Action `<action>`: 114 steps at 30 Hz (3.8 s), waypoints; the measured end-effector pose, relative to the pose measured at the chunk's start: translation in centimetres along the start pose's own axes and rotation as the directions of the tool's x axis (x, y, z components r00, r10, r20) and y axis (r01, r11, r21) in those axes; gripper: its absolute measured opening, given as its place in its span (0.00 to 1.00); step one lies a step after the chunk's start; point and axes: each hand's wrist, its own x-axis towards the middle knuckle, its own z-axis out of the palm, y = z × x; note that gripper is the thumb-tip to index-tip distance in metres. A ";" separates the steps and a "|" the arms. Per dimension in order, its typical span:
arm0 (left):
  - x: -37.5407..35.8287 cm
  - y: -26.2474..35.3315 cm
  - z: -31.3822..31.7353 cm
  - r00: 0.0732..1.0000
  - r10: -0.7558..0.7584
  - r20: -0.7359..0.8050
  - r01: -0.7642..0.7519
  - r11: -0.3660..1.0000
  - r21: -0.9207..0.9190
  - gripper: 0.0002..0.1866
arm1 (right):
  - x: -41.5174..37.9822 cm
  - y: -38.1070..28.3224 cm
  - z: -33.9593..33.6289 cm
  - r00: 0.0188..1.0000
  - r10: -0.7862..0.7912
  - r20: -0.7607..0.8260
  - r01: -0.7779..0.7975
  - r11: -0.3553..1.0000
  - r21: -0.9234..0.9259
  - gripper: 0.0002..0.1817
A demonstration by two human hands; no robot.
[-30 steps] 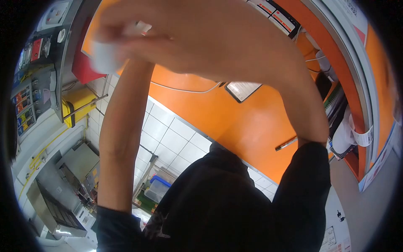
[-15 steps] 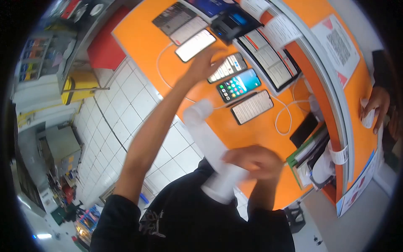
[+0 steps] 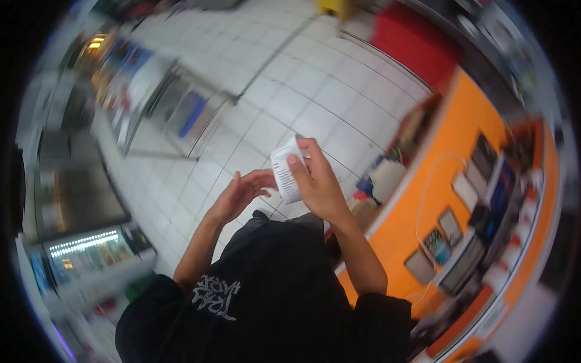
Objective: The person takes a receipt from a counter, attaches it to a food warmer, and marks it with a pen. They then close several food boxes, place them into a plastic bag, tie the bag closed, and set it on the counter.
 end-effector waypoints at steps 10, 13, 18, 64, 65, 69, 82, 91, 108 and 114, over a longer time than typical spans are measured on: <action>-24.4 8.1 -19.1 0.703 0.483 -0.522 -0.655 0.725 -0.212 0.32 | 5.4 6.2 37.0 0.838 0.130 0.530 -0.134 0.990 -0.033 0.21; -32.8 9.9 -26.5 0.633 0.528 -0.566 -0.735 0.639 -0.227 0.29 | 5.3 9.1 46.0 0.772 0.215 0.598 -0.202 0.975 -0.090 0.21; -46.3 13.0 -40.7 0.521 0.631 -0.575 -0.826 0.543 -0.153 0.28 | 7.4 13.9 57.6 0.528 0.453 0.718 -0.284 0.891 -0.353 0.16; -118.7 53.1 -163.6 0.313 0.810 -0.495 -0.882 0.442 0.165 0.26 | 67.8 37.0 173.2 0.218 0.505 0.835 0.316 0.773 -0.550 0.19; -120.0 53.8 -165.0 0.264 0.781 -0.566 -0.878 0.437 0.194 0.27 | 69.8 37.1 175.4 0.286 0.481 0.829 0.298 0.778 -0.554 0.19; -124.8 53.4 -174.6 0.007 0.646 -0.763 -0.823 0.437 0.362 0.23 | 80.0 41.1 183.1 0.310 0.506 0.805 0.293 0.755 -0.587 0.19; -107.3 50.2 -208.7 0.710 0.148 -0.688 -0.110 0.989 0.099 0.19 | 105.3 60.4 169.6 0.198 0.851 -0.487 -0.971 0.237 0.018 0.14; -82.2 61.0 -221.9 0.979 0.196 -0.047 -0.165 0.915 0.368 0.20 | 117.1 70.8 177.9 0.958 0.280 -0.060 -0.144 0.290 -0.946 0.18; -55.9 105.2 -249.5 0.680 0.719 -0.143 -0.605 0.661 0.443 0.21 | 173.7 31.0 195.9 0.922 -0.313 -0.227 0.119 0.788 -0.605 0.12; -44.4 119.7 -250.8 0.556 0.830 0.039 -0.829 0.552 0.089 0.19 | 187.6 6.8 209.9 0.674 -0.735 -0.071 0.646 0.634 -0.425 0.26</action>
